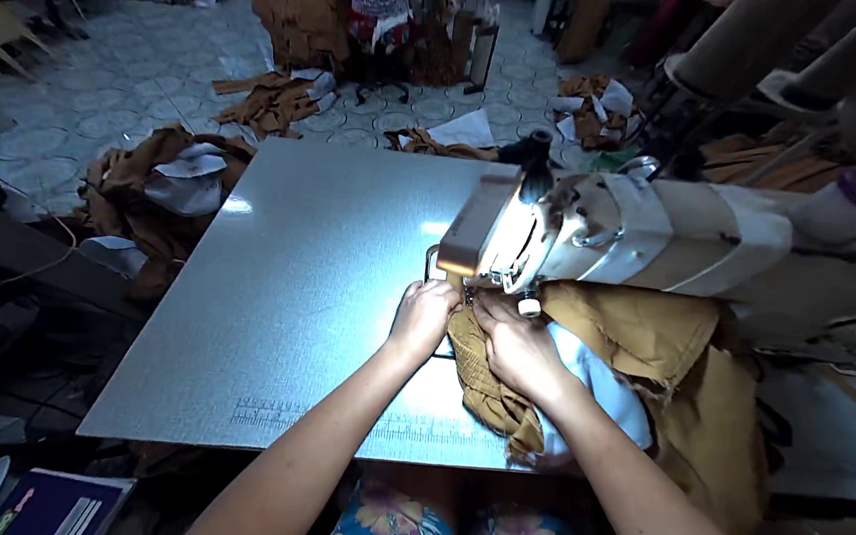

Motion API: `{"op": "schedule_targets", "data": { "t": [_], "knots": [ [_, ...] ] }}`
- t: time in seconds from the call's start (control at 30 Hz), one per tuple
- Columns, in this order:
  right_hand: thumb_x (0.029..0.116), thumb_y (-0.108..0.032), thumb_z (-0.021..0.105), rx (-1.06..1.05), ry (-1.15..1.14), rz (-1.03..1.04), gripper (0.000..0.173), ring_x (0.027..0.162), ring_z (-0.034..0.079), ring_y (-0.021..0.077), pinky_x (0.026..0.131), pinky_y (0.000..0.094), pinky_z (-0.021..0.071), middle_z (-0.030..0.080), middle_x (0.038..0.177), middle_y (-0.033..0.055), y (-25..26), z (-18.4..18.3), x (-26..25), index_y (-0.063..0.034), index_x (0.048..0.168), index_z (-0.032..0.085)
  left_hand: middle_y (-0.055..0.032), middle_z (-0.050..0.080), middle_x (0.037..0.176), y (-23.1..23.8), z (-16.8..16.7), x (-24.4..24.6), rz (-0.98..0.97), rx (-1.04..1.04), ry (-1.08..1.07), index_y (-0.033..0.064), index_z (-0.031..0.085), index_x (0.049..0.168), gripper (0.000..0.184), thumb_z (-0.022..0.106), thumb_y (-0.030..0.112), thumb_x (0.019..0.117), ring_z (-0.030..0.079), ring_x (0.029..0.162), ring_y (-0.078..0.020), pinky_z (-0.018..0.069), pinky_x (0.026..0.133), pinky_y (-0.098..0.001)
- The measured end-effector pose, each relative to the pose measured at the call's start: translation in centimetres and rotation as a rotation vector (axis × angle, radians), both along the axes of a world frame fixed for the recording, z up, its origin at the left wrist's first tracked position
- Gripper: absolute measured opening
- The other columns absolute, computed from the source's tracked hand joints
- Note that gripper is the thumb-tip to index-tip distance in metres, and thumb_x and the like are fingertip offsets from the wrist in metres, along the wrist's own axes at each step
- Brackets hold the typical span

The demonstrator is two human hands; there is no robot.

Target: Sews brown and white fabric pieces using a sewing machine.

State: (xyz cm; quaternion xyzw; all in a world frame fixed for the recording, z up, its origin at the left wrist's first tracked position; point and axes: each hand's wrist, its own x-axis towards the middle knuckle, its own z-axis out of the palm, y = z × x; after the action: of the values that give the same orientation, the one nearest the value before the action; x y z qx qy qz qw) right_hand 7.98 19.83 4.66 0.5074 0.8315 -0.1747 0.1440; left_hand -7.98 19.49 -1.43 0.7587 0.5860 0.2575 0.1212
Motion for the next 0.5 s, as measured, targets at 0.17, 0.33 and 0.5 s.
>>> {"op": "schedule_targets", "data": {
  "t": [0.17, 0.33, 0.5],
  "knots": [
    [0.1057, -0.007, 0.035, -0.013, 0.000, -0.009, 0.055, 0.154, 0.031, 0.0245, 0.123, 0.0511, 0.0240, 0.029, 0.169, 0.0038, 0.2, -0.1, 0.0, -0.0139, 0.161, 0.036, -0.0125, 0.073, 0.119, -0.1, 0.3, 0.2, 0.025, -0.066, 0.035, 0.0027, 0.077, 0.108, 0.023, 0.056, 0.012, 0.1043, 0.065, 0.123, -0.0295, 0.0380, 0.113, -0.0561],
    [0.1061, -0.009, 0.035, -0.035, 0.030, 0.001, 0.056, 0.156, 0.026, 0.0252, 0.124, 0.0502, 0.0250, 0.025, 0.171, 0.0046, 0.4, -0.3, 0.6, -0.0158, 0.162, 0.034, -0.0128, 0.072, 0.124, -0.2, 0.8, 0.3, 0.031, -0.123, 0.048, 0.0021, 0.074, 0.115, 0.027, 0.051, 0.013, 0.1062, 0.063, 0.126, -0.0284, 0.0360, 0.116, -0.0524],
    [0.1068, -0.011, 0.034, -0.058, 0.092, -0.009, 0.054, 0.156, 0.027, 0.0245, 0.124, 0.0491, 0.0257, 0.027, 0.170, 0.0038, 0.8, -0.5, 0.9, -0.0173, 0.161, 0.037, -0.0119, 0.071, 0.128, -0.2, 1.3, -0.1, -0.005, -0.147, 0.060, 0.0019, 0.074, 0.117, 0.029, 0.049, 0.013, 0.1068, 0.062, 0.128, -0.0271, 0.0354, 0.117, -0.0483]
  ]
}}
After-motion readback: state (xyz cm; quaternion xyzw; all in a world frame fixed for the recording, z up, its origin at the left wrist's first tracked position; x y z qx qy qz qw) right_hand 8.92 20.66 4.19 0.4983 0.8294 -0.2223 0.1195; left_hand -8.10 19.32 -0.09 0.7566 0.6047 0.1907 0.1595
